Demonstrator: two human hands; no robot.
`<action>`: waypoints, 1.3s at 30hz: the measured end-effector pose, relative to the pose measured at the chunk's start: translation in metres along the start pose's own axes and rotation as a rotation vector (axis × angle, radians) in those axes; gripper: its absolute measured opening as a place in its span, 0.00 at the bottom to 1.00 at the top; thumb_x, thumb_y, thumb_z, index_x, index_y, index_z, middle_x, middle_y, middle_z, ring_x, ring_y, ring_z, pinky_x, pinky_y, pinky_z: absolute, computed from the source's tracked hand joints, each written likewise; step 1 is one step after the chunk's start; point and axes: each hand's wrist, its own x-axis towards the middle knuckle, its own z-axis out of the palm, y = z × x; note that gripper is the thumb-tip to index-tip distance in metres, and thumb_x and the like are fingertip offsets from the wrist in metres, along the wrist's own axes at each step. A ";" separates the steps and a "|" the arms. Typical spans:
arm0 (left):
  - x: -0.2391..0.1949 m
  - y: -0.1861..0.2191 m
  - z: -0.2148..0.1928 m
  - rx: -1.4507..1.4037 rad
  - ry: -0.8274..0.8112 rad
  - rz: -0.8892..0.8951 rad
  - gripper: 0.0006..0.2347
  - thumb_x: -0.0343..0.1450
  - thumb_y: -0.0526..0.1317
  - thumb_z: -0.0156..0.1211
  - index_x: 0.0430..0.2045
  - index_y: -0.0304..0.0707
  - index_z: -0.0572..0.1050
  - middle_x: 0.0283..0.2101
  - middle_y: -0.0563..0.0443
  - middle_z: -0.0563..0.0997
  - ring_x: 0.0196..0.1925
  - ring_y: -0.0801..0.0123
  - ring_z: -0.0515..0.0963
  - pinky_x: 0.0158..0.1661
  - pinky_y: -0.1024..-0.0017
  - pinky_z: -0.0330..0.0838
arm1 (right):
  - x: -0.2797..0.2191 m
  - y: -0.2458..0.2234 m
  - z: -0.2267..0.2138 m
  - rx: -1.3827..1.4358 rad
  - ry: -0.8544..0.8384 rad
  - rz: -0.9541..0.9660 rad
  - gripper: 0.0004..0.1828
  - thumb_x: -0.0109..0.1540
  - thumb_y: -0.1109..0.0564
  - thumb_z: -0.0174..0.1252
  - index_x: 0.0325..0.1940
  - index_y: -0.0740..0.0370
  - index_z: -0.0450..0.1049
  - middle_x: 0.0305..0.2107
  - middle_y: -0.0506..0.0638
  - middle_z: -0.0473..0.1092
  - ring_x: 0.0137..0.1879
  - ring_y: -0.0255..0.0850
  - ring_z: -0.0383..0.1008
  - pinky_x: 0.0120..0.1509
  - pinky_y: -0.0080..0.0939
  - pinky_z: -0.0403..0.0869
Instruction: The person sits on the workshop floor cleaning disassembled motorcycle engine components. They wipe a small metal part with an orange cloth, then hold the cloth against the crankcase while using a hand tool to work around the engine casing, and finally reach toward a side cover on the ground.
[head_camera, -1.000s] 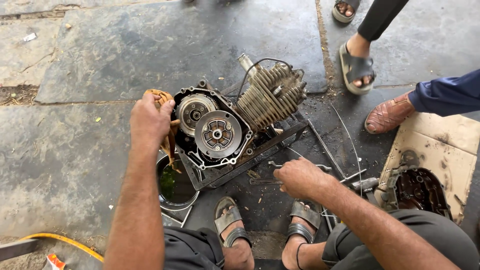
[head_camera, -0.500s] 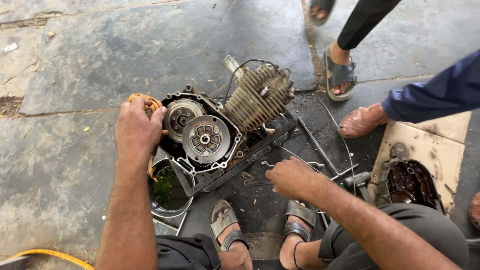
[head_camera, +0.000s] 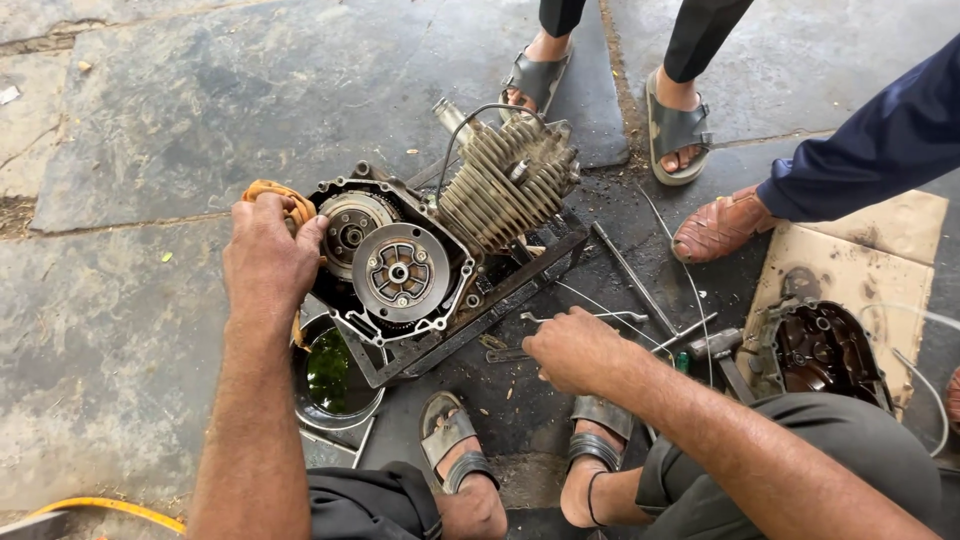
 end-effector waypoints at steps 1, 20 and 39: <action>-0.001 0.000 -0.001 0.004 0.002 -0.002 0.19 0.72 0.50 0.67 0.50 0.39 0.75 0.55 0.39 0.72 0.50 0.44 0.80 0.48 0.49 0.75 | 0.001 -0.001 0.000 0.000 0.002 -0.004 0.19 0.63 0.45 0.64 0.53 0.56 0.76 0.40 0.53 0.77 0.51 0.47 0.78 0.60 0.54 0.72; 0.000 -0.001 0.000 0.024 -0.019 -0.017 0.19 0.72 0.51 0.65 0.51 0.40 0.74 0.53 0.41 0.72 0.48 0.48 0.81 0.46 0.53 0.78 | 0.004 -0.002 0.003 -0.015 0.004 -0.018 0.19 0.63 0.46 0.64 0.52 0.58 0.76 0.41 0.55 0.77 0.51 0.47 0.78 0.59 0.54 0.72; -0.001 -0.006 0.005 0.014 -0.008 0.020 0.19 0.73 0.51 0.65 0.53 0.40 0.75 0.55 0.37 0.72 0.52 0.41 0.79 0.50 0.48 0.74 | -0.030 0.051 -0.016 1.130 -0.108 -0.866 0.43 0.57 0.25 0.63 0.56 0.65 0.81 0.49 0.59 0.80 0.55 0.52 0.83 0.65 0.54 0.80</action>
